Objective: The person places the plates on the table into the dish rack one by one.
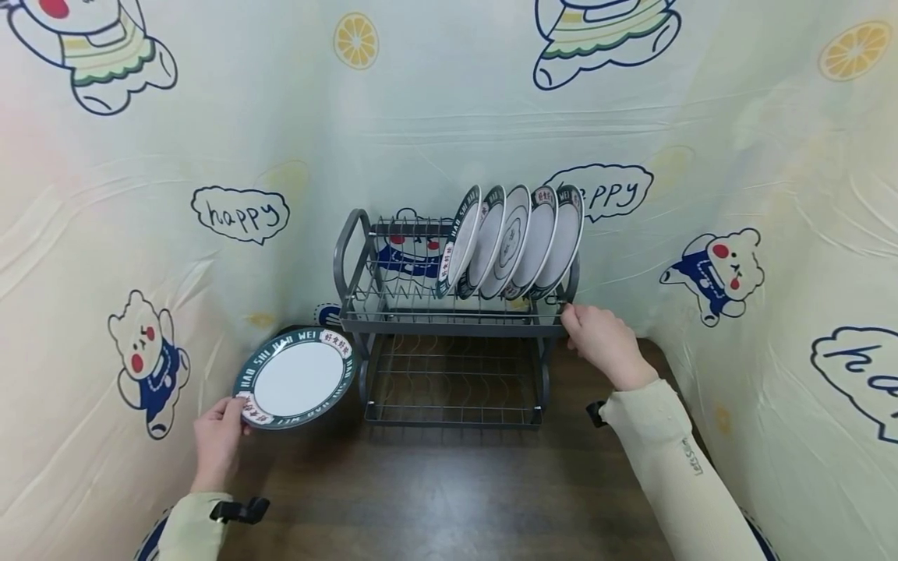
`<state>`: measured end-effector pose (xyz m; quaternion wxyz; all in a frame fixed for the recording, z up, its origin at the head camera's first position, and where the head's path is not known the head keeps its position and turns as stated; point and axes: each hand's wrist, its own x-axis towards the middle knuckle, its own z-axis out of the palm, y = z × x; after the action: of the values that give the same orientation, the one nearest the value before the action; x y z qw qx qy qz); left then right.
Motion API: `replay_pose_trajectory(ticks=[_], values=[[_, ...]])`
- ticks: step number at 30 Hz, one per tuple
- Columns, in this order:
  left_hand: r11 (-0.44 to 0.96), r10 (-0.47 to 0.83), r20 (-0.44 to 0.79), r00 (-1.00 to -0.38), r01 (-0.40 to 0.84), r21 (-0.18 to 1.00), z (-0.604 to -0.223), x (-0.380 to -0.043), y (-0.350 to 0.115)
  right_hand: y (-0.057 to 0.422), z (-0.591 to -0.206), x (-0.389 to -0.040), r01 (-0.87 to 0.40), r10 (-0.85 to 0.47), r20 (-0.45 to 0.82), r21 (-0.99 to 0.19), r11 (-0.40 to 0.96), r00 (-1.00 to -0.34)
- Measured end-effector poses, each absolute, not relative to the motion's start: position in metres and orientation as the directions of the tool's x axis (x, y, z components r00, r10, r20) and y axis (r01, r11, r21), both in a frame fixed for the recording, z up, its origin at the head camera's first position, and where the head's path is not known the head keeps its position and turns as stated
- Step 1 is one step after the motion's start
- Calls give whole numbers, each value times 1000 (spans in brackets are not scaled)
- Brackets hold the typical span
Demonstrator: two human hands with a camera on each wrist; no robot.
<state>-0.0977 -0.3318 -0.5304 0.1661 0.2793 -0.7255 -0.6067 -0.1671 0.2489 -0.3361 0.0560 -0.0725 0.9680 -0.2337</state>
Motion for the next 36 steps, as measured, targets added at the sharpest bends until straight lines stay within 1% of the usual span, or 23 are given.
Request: replay_pose_trajectory(ticks=[8, 17, 26, 32, 36], values=[[37, -614, -102, -782, -158, 987, -515, -94, -337, 248, -336, -166, -118, -169, -70, -463, 878, -983], [12, -607, -100, -788, -134, 991, -497, -90, -337, 249, -337, -166, -115, -167, -73, -466, 877, -983], [-62, -624, -115, -773, -97, 993, -482, -90, -337, 250, -340, -167, -116, -168, -70, -472, 874, -983], [-74, -632, -99, -769, -67, 995, -472, -89, -336, 250, -339, -167, -120, -171, -67, -473, 873, -983], [-99, -642, -111, -759, -61, 993, -462, -89, -333, 250, -339, -167, -119, -169, -65, -471, 874, -983]])
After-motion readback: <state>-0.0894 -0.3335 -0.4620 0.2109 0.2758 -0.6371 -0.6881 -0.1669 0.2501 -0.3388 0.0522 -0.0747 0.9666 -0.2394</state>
